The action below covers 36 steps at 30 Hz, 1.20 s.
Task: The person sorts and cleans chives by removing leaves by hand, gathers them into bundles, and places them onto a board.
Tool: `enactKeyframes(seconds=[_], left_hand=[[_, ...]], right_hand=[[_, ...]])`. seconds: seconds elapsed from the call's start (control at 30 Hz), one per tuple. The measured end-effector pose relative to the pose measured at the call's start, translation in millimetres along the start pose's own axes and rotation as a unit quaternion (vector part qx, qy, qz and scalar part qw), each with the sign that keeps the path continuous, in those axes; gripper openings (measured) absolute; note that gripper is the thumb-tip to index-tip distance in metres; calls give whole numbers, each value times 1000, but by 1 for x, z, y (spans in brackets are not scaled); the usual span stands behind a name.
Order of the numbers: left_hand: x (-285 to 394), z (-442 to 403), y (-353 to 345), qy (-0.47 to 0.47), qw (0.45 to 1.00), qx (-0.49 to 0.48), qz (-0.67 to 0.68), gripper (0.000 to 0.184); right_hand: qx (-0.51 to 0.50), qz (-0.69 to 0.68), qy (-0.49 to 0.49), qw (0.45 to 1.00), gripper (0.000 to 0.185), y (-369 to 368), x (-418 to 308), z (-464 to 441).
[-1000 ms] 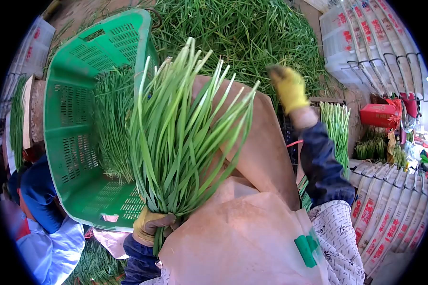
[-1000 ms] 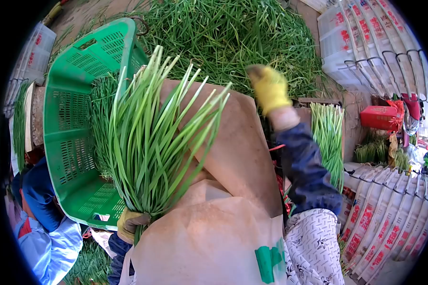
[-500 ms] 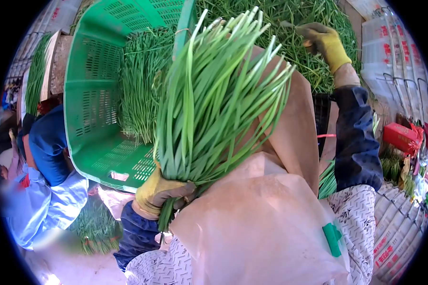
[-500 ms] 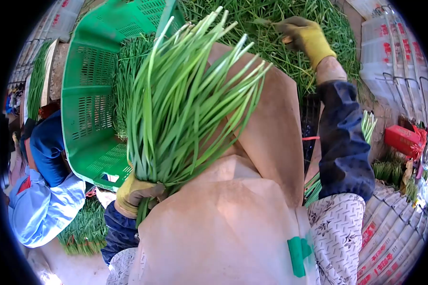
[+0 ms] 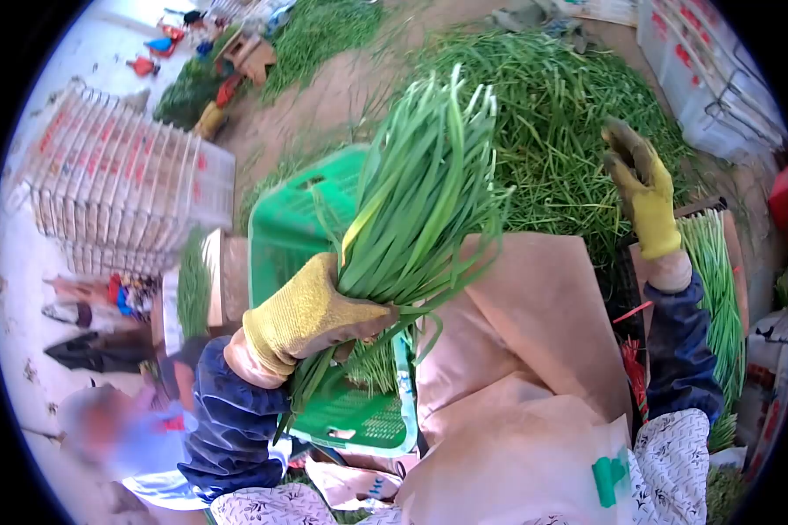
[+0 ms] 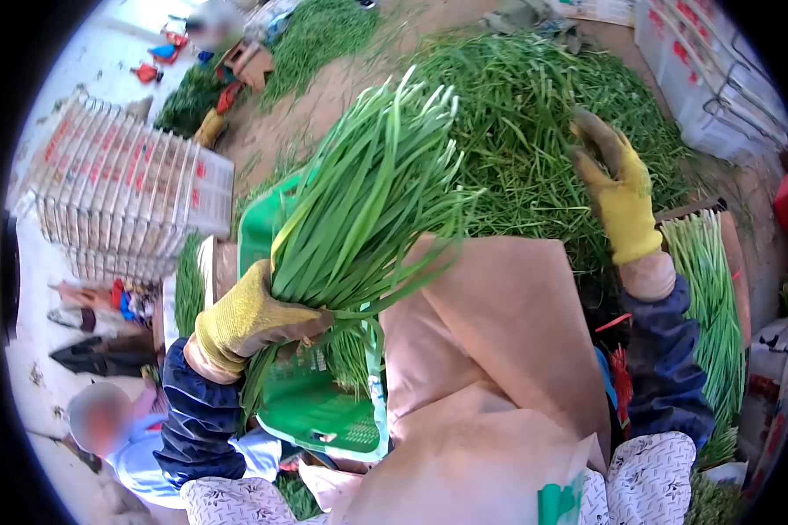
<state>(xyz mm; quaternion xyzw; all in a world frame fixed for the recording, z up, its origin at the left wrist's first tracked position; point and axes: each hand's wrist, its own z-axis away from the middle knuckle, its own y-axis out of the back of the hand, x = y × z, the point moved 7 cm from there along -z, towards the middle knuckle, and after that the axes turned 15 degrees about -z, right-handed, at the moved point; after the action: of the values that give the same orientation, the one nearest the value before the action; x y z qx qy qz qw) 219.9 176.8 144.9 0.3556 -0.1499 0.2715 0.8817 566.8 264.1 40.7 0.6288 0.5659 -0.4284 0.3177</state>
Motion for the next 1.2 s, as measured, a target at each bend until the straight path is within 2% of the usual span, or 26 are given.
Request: enactKeyframes(seconds=[0.03,0.07,0.1,0.17,0.2,0.23,0.27,0.3,0.37,0.4,0.43,0.5,0.57,0.6,0.63,0.7,0.77,0.8,0.97,1.1,1.17,1.2], left_hand=[[9,-5,-5,-12,1000,-8,-24,35],[16,-8,-11,-21,998,-22,-45,27],[21,-13,-20,-21,998,-34,-53,27],[23,-23,-42,-39,995,-70,-54,27],[18,-31,-53,-71,991,-86,-79,29],[12,-34,-64,-64,990,-106,-71,29],[4,-36,-75,-54,985,-130,-98,31],[-3,-36,-84,-47,979,-151,-127,34],[-14,-30,-99,-25,975,-180,-126,39],[-22,-29,-103,2,976,-190,-105,43],[-29,-27,-106,27,976,-197,-85,47],[-32,-26,-108,18,977,-185,-100,53],[-43,-24,-107,16,982,-174,-77,56],[-49,-26,-108,4,981,-180,-70,57],[-51,-26,-110,1,981,-181,-67,57],[-58,-23,-110,29,983,-175,-47,55],[-63,-21,-110,31,983,-174,-50,54],[-67,-21,-108,31,983,-171,-59,53],[-78,-22,-109,9,984,-177,-16,50],[-84,-24,-114,6,981,-191,23,49],[-83,-26,-113,-33,985,-172,6,47],[-82,-25,-111,-17,985,-173,0,45]], right_hand=[[-33,71,116,990,38,-14,-51,-1],[-63,62,187,978,37,-29,-83,1],[-94,53,256,961,36,-39,-106,6],[-147,93,324,930,32,-55,-123,14],[-153,119,340,920,29,-54,-111,20],[-158,145,356,910,26,-53,-99,26],[-120,39,173,977,23,-40,-64,21],[-69,-67,-14,995,21,-30,-30,25],[-57,-32,-34,997,15,-18,-21,44],[-66,15,45,997,14,-14,-31,52],[-65,12,65,996,14,-12,-35,58],[-63,6,104,993,13,-8,-42,71],[-111,12,-28,993,12,-5,-21,79],[-179,135,13,974,15,-9,-19,78],[-218,223,14,950,22,-13,-3,80],[-264,316,81,908,27,-29,9,90],[-282,386,29,878,36,-44,21,97],[-294,381,26,876,45,-51,26,97],[-386,335,72,856,44,-94,7,94],[-372,293,133,871,36,-110,-6,92],[-382,266,170,869,33,-118,-16,90],[-373,257,181,873,31,-121,-22,92]])
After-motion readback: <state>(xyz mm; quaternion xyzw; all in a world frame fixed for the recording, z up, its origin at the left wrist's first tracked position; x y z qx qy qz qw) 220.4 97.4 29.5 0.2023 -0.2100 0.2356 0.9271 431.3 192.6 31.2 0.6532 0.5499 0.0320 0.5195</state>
